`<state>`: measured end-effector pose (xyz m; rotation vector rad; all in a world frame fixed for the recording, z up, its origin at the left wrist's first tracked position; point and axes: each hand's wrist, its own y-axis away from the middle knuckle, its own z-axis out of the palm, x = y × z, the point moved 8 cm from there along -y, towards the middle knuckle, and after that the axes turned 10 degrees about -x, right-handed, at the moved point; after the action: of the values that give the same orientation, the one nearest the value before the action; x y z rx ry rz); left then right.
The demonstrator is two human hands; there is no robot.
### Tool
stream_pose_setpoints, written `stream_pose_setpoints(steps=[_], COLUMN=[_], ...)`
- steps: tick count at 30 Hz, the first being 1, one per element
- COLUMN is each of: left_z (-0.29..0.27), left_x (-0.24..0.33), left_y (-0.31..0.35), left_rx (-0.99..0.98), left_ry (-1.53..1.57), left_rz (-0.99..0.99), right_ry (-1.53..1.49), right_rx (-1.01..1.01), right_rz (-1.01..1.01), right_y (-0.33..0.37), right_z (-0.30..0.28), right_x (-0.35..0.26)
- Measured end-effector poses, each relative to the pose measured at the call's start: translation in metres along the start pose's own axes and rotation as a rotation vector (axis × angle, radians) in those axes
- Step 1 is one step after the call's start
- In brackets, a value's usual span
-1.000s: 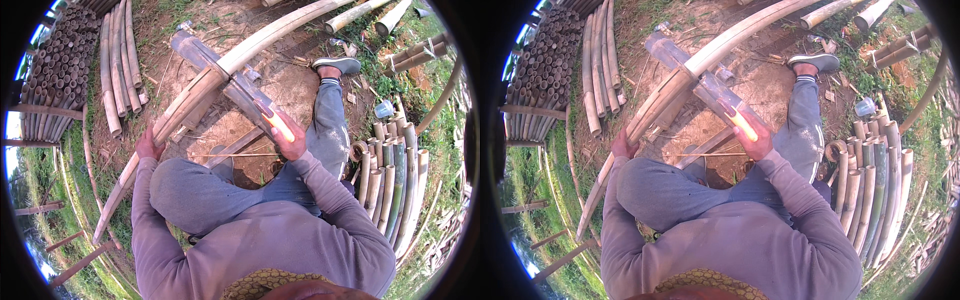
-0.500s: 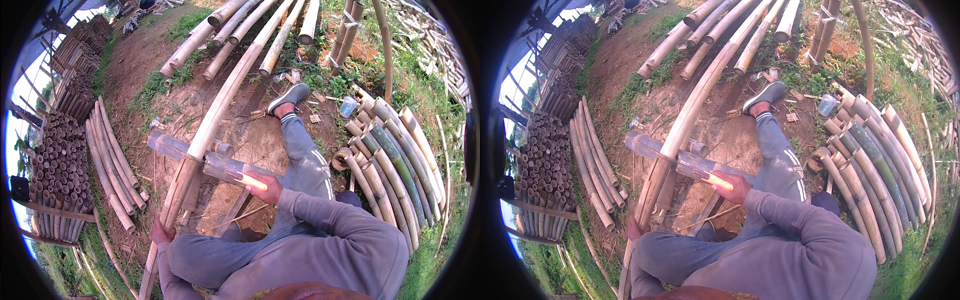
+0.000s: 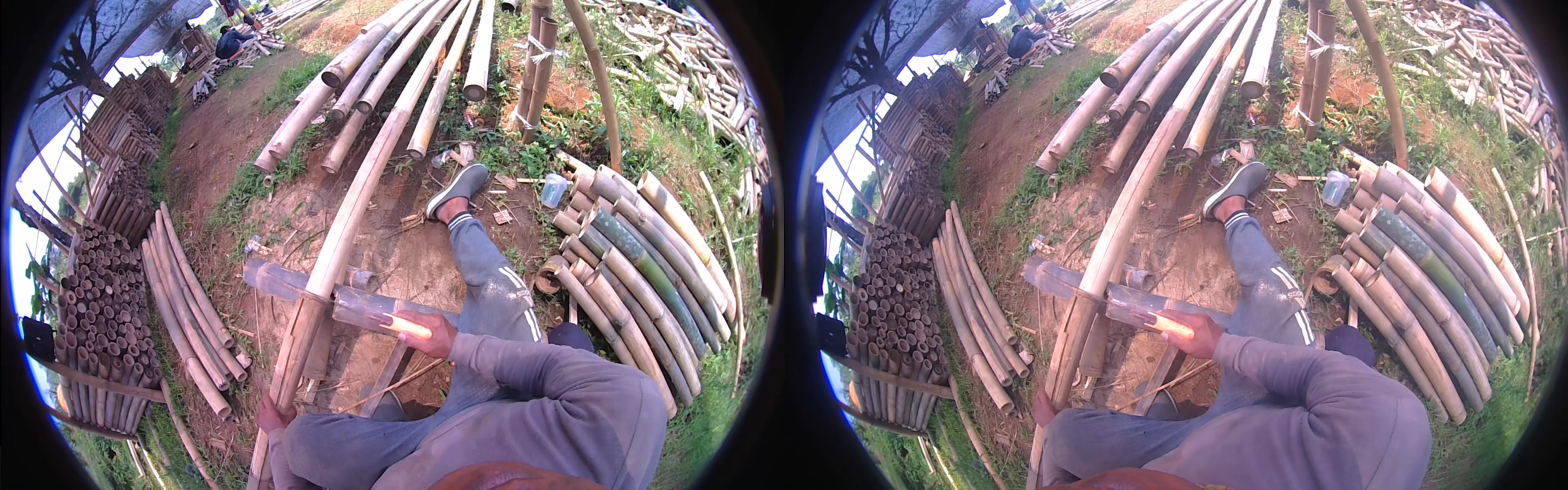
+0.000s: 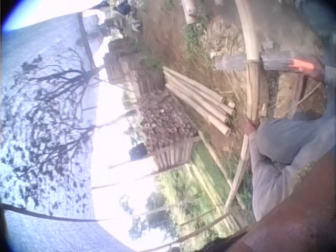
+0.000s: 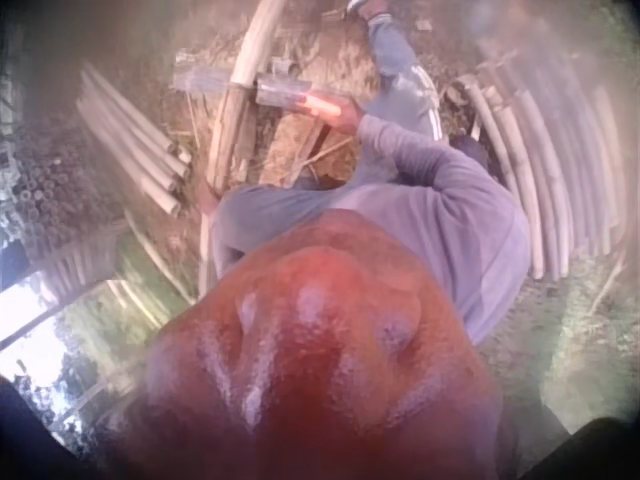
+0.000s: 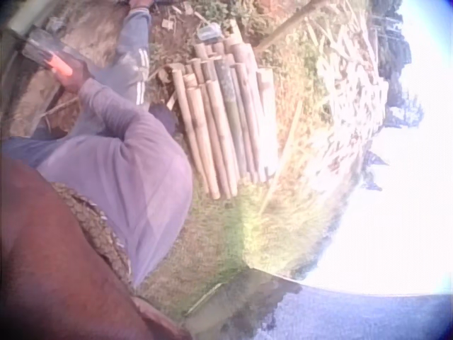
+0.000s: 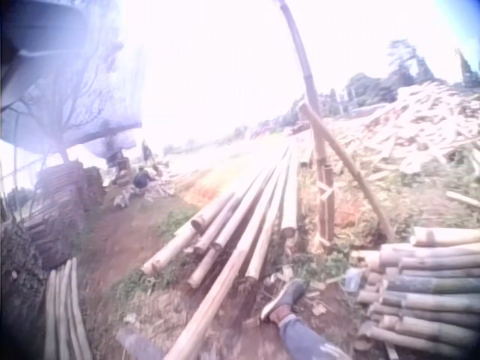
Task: The person uses a hand saw to cut a long bamboo pole into shorter sections. They position the pole on a wooden support, saw through it, and then move the cut piece aside to continue with the next section.
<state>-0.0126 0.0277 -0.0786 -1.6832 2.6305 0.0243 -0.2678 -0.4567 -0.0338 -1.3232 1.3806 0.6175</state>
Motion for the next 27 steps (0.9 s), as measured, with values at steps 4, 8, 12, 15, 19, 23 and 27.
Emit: stream_pose_setpoints(steps=[4, 8, 12, 15, 19, 23, 27], left_z=[0.001, 0.0, 0.024, 0.052, 0.023, -0.074, -0.09], left_x=[0.004, 0.025, 0.057, 0.082, 0.114, 0.169, 0.2], left_y=[0.013, 0.063, 0.139, 0.176, 0.125, 0.017, -0.07], left_rx=[-0.059, 0.217, 0.05, -0.202, -0.18, 0.281, 0.326], left_ry=[0.073, -0.086, 0.097, 0.14, 0.201, 0.304, 0.312], left_rz=[0.033, 0.15, 0.089, 0.025, 0.055, 0.261, 0.273], right_ry=[0.036, -0.022, -0.078, -0.099, -0.173, -0.147, -0.184], right_rx=[-0.015, 0.036, -0.017, -0.044, -0.044, -0.039, -0.057], right_rz=[0.015, -0.014, 0.034, 0.033, 0.139, 0.115, 0.169], right_y=[-0.006, -0.003, -0.005, -0.007, -0.005, -0.01, -0.011], right_z=[-0.005, -0.004, 0.003, 0.003, 0.0, 0.002, 0.005], right_x=[-0.008, 0.009, 0.002, -0.003, 0.002, -0.011, -0.013])
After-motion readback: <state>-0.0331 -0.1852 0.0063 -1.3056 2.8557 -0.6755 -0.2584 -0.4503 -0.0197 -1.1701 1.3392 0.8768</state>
